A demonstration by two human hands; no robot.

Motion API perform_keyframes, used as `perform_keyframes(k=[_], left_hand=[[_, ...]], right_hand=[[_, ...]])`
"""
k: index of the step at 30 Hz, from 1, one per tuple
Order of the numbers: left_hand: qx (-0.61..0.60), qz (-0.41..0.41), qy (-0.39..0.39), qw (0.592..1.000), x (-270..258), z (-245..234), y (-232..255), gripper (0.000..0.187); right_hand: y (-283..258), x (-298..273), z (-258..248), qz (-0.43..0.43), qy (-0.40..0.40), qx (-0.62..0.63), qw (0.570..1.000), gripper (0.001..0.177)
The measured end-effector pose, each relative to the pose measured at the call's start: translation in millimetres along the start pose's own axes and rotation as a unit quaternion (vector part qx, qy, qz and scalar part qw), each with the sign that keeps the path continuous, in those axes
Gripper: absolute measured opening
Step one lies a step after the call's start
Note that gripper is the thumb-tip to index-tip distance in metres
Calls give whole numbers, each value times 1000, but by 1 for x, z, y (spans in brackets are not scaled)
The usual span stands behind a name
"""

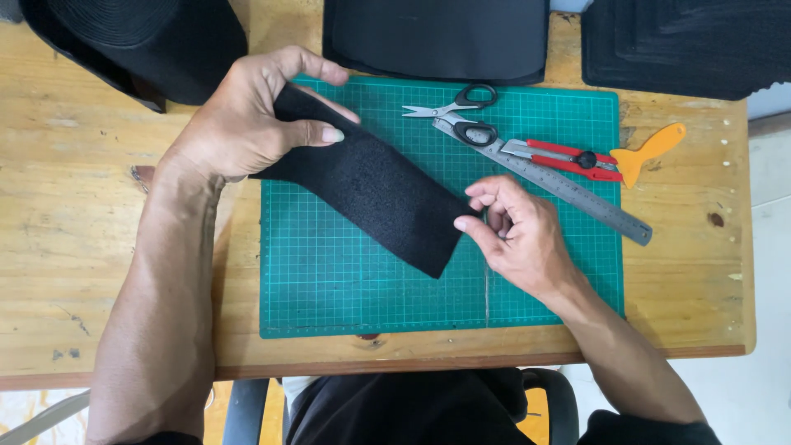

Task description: Measure and cut black material using a ruler, utility knife, and scissors on a cutting mat

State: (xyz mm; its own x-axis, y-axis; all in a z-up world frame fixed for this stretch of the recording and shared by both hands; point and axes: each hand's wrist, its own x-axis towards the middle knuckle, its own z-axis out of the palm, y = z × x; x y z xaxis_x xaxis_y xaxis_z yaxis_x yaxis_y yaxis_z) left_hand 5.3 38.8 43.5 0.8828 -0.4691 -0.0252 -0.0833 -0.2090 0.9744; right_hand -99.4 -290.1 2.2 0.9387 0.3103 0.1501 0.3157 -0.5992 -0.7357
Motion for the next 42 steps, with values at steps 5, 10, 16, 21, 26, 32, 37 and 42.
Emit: perform_keyframes(k=[5,10,16,21,26,32,37,42], left_hand=[[79,-57,-7,995,1,-4,-3,45],[113,-105,-59,986,2,-5,-10,42],[432,-54,-114,893,-2,26,7,49],[540,181,-17,822,-6,42,-11,57],[408,74,-127,901,5,50,-17,29],[370,-24,-149,917,7,50,-11,28],[337,-43,-146,929,11,47,-16,26],[304,-40,-140,942,9,45,-12,23]], right_hand=[[0,3,-1,11,19,-16,1000,16],[0,8,-1,-32,43,-34,998,13],[1,7,-1,-64,50,-62,995,8],[4,10,-3,-86,35,-59,994,8],[-4,8,-34,-110,39,-105,988,10],[53,-4,-144,-63,82,-319,942,18],[86,8,-193,224,-125,-322,912,43],[115,-3,-193,278,-142,-273,910,20]])
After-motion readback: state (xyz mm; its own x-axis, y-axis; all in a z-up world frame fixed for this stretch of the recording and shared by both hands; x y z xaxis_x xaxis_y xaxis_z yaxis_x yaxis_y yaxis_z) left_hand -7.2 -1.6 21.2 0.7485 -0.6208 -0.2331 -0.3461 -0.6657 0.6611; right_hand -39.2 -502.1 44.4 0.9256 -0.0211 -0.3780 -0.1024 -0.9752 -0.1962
